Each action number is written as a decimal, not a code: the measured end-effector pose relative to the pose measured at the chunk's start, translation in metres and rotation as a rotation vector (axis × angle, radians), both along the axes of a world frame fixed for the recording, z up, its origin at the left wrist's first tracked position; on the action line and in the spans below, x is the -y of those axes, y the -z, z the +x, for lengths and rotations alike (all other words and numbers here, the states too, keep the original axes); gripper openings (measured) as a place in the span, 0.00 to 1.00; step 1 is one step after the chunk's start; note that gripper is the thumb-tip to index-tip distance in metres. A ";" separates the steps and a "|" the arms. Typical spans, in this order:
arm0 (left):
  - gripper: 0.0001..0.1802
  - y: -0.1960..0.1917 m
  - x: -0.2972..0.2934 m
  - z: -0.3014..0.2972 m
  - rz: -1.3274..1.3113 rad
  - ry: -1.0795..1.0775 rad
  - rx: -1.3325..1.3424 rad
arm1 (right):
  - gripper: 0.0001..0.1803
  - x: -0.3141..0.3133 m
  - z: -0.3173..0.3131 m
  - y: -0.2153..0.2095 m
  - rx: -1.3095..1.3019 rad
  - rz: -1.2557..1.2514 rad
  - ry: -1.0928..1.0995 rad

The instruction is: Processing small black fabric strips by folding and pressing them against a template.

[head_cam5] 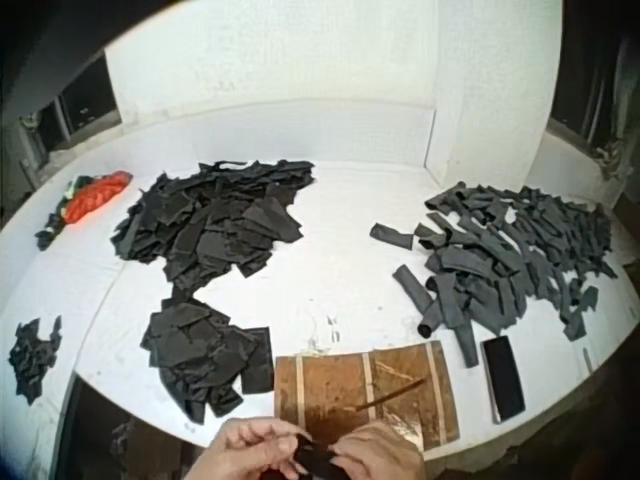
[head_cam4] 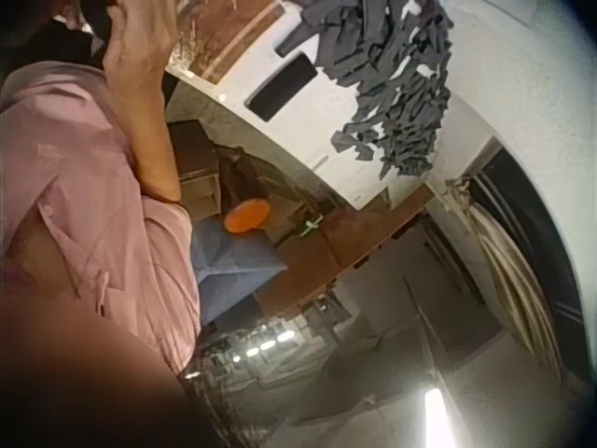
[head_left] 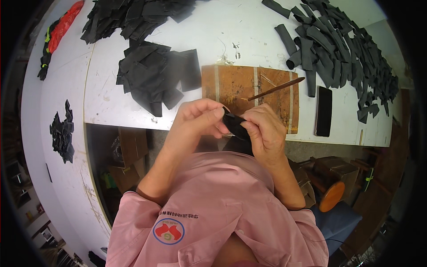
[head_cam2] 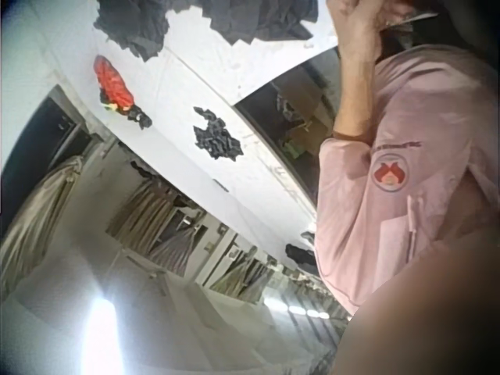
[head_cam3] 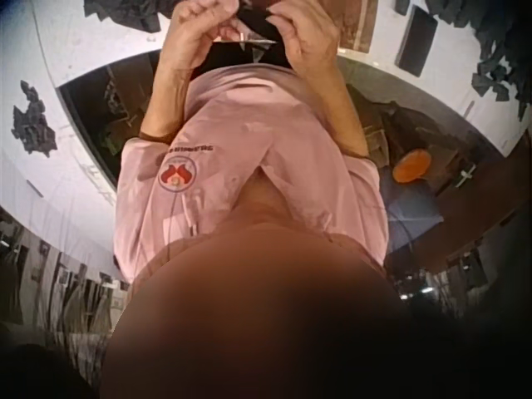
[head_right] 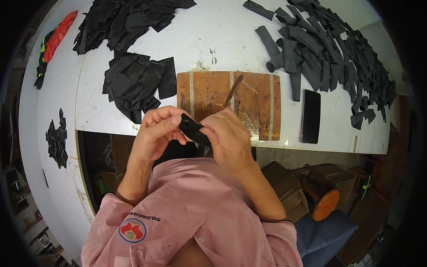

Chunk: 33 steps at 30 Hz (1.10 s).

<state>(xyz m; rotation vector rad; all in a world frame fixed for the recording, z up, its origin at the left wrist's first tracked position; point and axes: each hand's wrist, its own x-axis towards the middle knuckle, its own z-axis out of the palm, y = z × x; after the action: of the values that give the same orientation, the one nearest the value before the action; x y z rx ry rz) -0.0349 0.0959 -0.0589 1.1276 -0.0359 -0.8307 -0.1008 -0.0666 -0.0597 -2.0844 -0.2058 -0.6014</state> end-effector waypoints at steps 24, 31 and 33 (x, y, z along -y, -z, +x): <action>0.08 -0.011 -0.001 -0.006 0.031 0.082 -0.185 | 0.11 -0.004 0.000 0.008 0.161 -0.269 0.147; 0.03 -0.007 0.005 -0.015 0.161 0.046 0.088 | 0.11 0.000 -0.008 -0.001 -0.282 0.209 0.038; 0.02 -0.012 0.002 -0.015 0.262 0.146 0.334 | 0.09 0.007 -0.009 -0.001 -0.590 0.600 -0.184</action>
<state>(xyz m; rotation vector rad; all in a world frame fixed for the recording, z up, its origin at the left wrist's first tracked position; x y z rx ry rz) -0.0499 0.0937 -0.0467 1.5175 -0.2975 -0.7827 -0.1101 -0.0739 -0.0592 -1.5476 0.1148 0.0828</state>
